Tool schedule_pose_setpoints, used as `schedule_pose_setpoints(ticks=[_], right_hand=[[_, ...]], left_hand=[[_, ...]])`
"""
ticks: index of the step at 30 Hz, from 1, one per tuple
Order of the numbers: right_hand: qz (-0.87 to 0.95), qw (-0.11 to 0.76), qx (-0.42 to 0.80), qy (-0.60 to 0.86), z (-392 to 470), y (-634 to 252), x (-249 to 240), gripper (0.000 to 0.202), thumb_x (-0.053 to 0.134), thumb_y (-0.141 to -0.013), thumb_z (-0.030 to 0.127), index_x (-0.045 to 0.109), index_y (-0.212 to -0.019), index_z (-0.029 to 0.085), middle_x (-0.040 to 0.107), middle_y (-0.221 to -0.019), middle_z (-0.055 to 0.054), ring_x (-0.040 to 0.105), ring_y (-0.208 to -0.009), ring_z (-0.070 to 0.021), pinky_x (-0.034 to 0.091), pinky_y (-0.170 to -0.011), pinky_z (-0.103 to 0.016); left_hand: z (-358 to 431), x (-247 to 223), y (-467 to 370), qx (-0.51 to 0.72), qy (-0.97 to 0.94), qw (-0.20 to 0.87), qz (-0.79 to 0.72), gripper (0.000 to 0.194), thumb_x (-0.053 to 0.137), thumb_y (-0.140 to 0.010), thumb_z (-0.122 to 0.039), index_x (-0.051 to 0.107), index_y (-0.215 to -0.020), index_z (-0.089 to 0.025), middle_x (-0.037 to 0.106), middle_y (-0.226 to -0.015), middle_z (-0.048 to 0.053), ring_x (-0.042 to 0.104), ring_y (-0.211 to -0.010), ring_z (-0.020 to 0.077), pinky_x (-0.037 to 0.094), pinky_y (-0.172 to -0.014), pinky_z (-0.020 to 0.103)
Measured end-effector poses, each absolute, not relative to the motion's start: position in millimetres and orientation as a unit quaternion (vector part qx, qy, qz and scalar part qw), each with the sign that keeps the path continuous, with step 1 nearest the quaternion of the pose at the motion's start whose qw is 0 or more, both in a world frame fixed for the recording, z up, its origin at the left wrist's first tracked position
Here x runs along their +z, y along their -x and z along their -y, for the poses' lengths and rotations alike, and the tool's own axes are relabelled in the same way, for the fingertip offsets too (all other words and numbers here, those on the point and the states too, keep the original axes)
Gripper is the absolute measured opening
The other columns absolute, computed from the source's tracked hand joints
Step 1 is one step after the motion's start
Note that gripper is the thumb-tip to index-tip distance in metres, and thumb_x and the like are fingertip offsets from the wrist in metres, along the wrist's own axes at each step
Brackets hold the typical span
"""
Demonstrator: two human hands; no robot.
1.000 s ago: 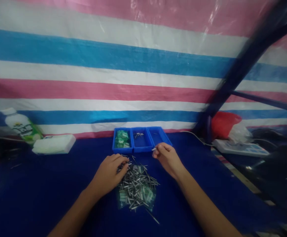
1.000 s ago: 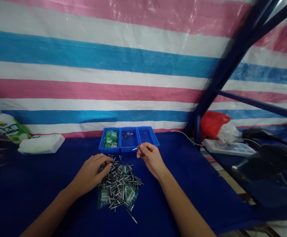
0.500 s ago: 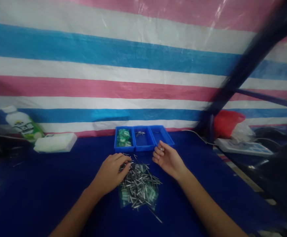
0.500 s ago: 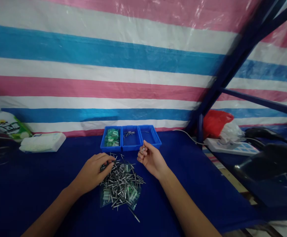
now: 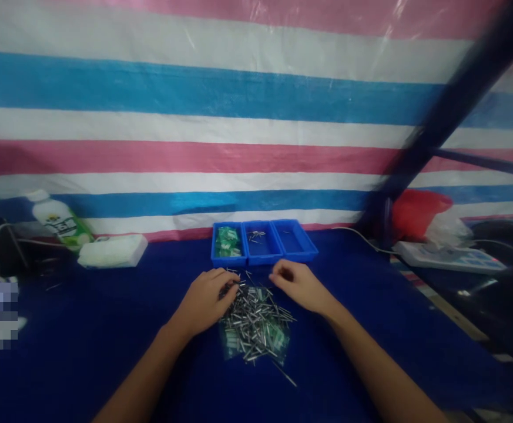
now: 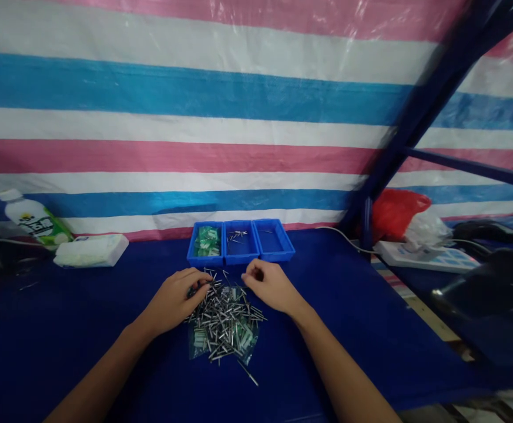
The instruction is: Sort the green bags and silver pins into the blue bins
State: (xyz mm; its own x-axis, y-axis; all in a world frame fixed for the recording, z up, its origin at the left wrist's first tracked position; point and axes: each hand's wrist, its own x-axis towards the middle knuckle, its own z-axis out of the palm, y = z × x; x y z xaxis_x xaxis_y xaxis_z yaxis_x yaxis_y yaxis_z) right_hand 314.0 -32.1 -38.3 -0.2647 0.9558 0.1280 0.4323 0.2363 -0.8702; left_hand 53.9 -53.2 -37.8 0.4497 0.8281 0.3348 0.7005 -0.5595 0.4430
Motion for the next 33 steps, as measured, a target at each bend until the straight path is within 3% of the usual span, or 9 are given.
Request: schedule_pose_setpoints(ticks=[4, 11, 17, 26, 33], right_hand=[[0.805, 0.237, 0.225, 0.494, 38.1, -308.2, -43.1, 0.006, 0.064, -0.077, 0.023, 0.065, -0.072, 0.021, 0.065, -0.075, -0.002, 0.057, -0.069, -0.017, 0.04, -0.062, -0.03], [0.821, 0.201, 0.203, 0.494, 36.4, -307.0, -51.1, 0.008, 0.06, -0.076, 0.019, 0.067, -0.075, 0.021, 0.065, -0.076, -0.002, 0.057, -0.068, -0.017, 0.04, -0.063, -0.03], [0.806, 0.277, 0.222, 0.474, 36.7, -306.3, -46.8, 0.008, 0.058, -0.074, 0.015, 0.063, -0.074, 0.021, 0.064, -0.075, -0.001, 0.057, -0.068, -0.0163, 0.041, -0.063, -0.03], [0.75, 0.398, 0.361, 0.384, 47.0, -293.5, -39.6, 0.006, 0.06, -0.079, 0.016, 0.063, -0.082, 0.02, 0.063, -0.075, 0.0, 0.057, -0.07, -0.0157, 0.046, -0.067, -0.031], [0.688, 0.427, 0.486, 0.33, 49.5, -289.4, -43.7, 0.008, 0.066, -0.087, 0.025, 0.061, -0.092, 0.021, 0.07, -0.083, -0.003, 0.062, -0.074, -0.0172, 0.048, -0.07, -0.034]], left_hand=[[51.9, -39.4, -53.2, 0.265, -0.842, 0.115, -0.455, 0.019, 0.052, -0.097, -0.028, 0.068, -0.106, -0.023, 0.07, -0.095, 0.003, 0.065, -0.09, 0.0198, 0.05, -0.081, 0.037], [51.0, -42.4, -52.6, 0.249, -0.847, 0.107, -0.457, 0.017, 0.053, -0.097, -0.027, 0.066, -0.108, -0.024, 0.07, -0.099, 0.002, 0.065, -0.094, 0.0206, 0.049, -0.084, 0.038], [51.8, -40.1, -53.7, 0.249, -0.848, 0.099, -0.458, 0.017, 0.053, -0.098, -0.027, 0.067, -0.107, -0.024, 0.07, -0.098, 0.002, 0.065, -0.092, 0.0203, 0.049, -0.082, 0.038], [61.1, -35.4, -63.1, 0.273, -0.863, 0.13, -0.405, 0.018, 0.056, -0.099, -0.032, 0.064, -0.114, -0.026, 0.07, -0.107, 0.002, 0.064, -0.098, 0.0194, 0.047, -0.086, 0.037], [67.7, -38.4, -74.0, 0.306, -0.868, 0.126, -0.371, 0.01, 0.061, -0.097, -0.031, 0.064, -0.094, -0.021, 0.069, -0.094, -0.001, 0.063, -0.086, 0.0162, 0.041, -0.077, 0.034]])
